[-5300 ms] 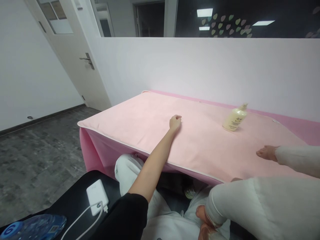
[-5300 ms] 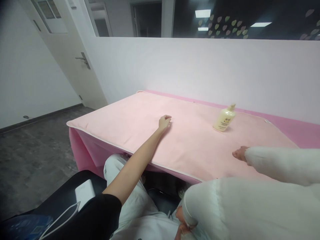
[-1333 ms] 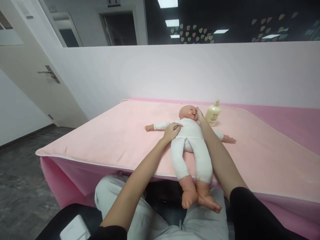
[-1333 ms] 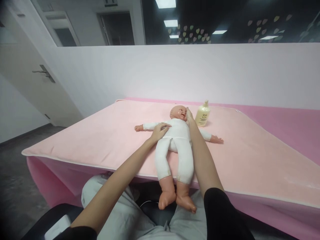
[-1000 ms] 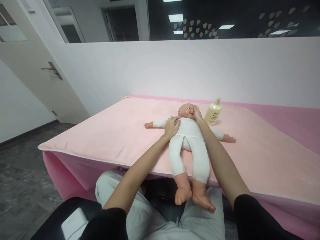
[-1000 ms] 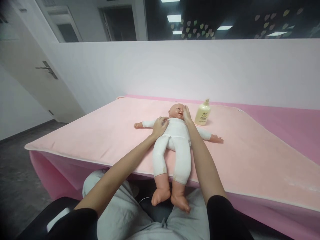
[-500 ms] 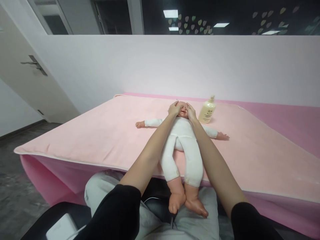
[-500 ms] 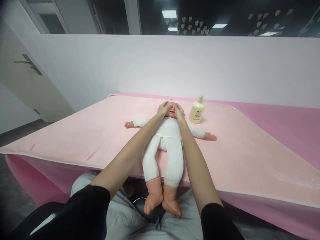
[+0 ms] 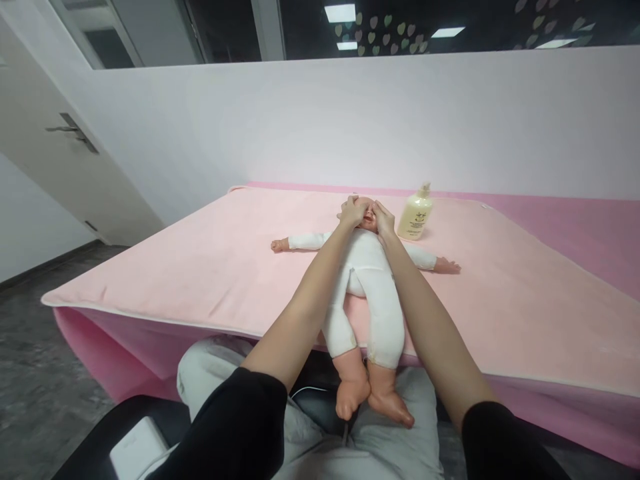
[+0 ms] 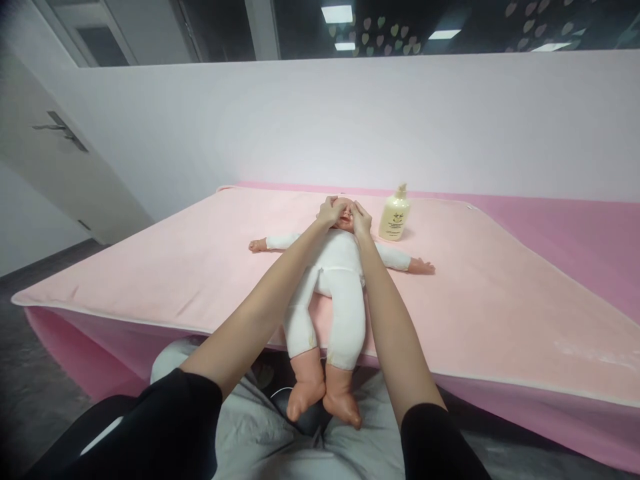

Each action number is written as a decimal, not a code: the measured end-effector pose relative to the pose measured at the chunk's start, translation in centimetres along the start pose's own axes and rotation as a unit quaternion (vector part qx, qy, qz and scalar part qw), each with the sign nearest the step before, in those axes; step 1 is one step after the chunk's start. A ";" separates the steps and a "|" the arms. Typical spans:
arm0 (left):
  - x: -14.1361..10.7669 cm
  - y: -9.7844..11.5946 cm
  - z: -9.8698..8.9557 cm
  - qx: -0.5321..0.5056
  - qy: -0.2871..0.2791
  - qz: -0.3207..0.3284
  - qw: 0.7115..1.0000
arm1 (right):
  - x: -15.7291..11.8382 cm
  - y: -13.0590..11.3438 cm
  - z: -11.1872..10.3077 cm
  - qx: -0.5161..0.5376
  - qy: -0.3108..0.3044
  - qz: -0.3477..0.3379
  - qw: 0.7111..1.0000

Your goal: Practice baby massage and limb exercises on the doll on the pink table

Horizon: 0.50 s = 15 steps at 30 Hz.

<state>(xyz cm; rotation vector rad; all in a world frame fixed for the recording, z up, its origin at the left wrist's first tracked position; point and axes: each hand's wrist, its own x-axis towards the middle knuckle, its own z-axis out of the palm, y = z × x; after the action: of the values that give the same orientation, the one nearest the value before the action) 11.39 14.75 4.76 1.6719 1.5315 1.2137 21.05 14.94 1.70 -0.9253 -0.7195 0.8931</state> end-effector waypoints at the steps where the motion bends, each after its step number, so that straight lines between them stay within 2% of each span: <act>1: 0.0 0.1 -0.1 0.002 -0.003 -0.003 1.000 | 0.0 0.0 0.0 0.001 0.001 0.007 1.000; 7: 0.3 -0.1 0.0 -0.007 0.004 -0.013 1.000 | -0.2 -0.5 0.2 0.019 0.008 0.061 0.998; 10: -0.1 0.1 -0.2 -0.022 0.003 -0.023 0.999 | -0.6 -0.8 0.3 0.017 0.005 0.060 0.998; 15: -0.2 0.3 -0.3 0.010 -0.007 -0.026 1.000 | -1.0 -0.9 0.1 0.005 -0.008 0.054 0.998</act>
<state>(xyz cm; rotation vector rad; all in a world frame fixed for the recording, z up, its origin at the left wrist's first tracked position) 11.32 14.48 5.09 1.6406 1.5743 1.1607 20.78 13.82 2.46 -0.9556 -0.6835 1.0004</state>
